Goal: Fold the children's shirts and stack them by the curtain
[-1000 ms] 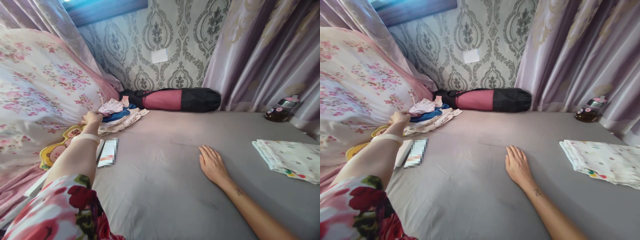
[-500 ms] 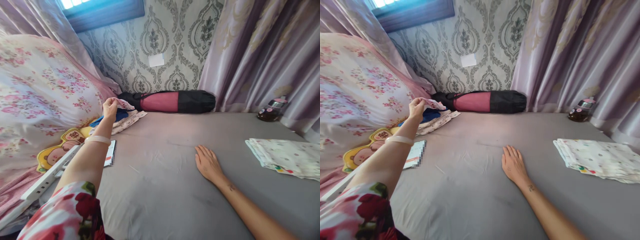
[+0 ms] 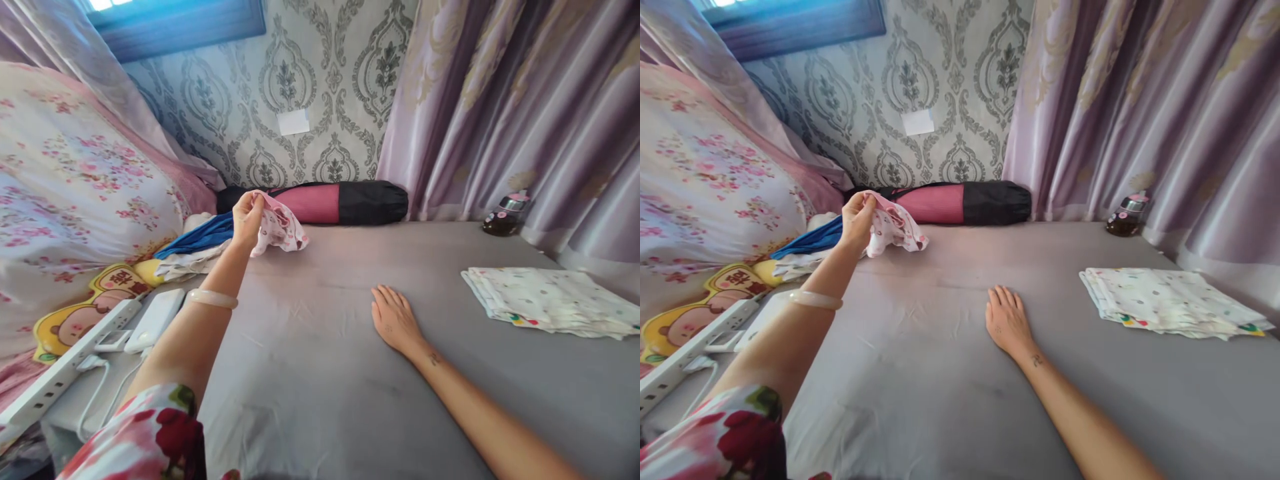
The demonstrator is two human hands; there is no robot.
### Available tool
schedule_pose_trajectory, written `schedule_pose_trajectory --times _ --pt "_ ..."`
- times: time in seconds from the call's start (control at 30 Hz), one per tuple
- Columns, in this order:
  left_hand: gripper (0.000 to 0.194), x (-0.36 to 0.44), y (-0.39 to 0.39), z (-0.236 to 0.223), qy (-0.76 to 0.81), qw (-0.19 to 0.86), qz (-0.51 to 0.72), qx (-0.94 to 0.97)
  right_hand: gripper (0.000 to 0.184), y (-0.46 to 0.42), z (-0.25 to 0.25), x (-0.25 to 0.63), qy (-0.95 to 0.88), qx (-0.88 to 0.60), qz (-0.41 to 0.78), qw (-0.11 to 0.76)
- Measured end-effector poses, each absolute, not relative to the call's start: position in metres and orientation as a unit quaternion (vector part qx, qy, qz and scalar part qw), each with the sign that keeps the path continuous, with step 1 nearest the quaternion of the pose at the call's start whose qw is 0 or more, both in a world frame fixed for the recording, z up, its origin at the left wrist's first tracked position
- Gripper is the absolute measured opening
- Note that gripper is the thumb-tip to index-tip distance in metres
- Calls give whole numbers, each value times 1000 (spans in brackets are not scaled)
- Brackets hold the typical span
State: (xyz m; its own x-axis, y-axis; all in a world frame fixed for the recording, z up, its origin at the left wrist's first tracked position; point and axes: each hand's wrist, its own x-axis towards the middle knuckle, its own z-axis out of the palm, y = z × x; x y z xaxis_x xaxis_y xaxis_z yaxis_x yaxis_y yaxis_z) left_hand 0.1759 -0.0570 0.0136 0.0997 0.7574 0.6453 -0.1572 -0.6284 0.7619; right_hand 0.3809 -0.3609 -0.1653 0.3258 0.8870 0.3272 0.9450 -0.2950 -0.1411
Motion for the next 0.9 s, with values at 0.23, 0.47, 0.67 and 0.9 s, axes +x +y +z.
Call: schedule_pose_trajectory --times 0.23,0.47,0.67,0.9 --pt "24 219 -106 -5 202 457 587 637 45 -362 -164 383 -564 -802 -65 187" --pt "29 253 -157 -25 169 535 545 623 36 -352 -139 378 -552 -728 82 398" --pt "28 269 -199 -30 159 567 513 624 34 -335 -103 364 -511 -632 141 566" --pt "25 272 -220 -34 170 534 474 679 32 -328 -86 361 -463 -615 118 627"
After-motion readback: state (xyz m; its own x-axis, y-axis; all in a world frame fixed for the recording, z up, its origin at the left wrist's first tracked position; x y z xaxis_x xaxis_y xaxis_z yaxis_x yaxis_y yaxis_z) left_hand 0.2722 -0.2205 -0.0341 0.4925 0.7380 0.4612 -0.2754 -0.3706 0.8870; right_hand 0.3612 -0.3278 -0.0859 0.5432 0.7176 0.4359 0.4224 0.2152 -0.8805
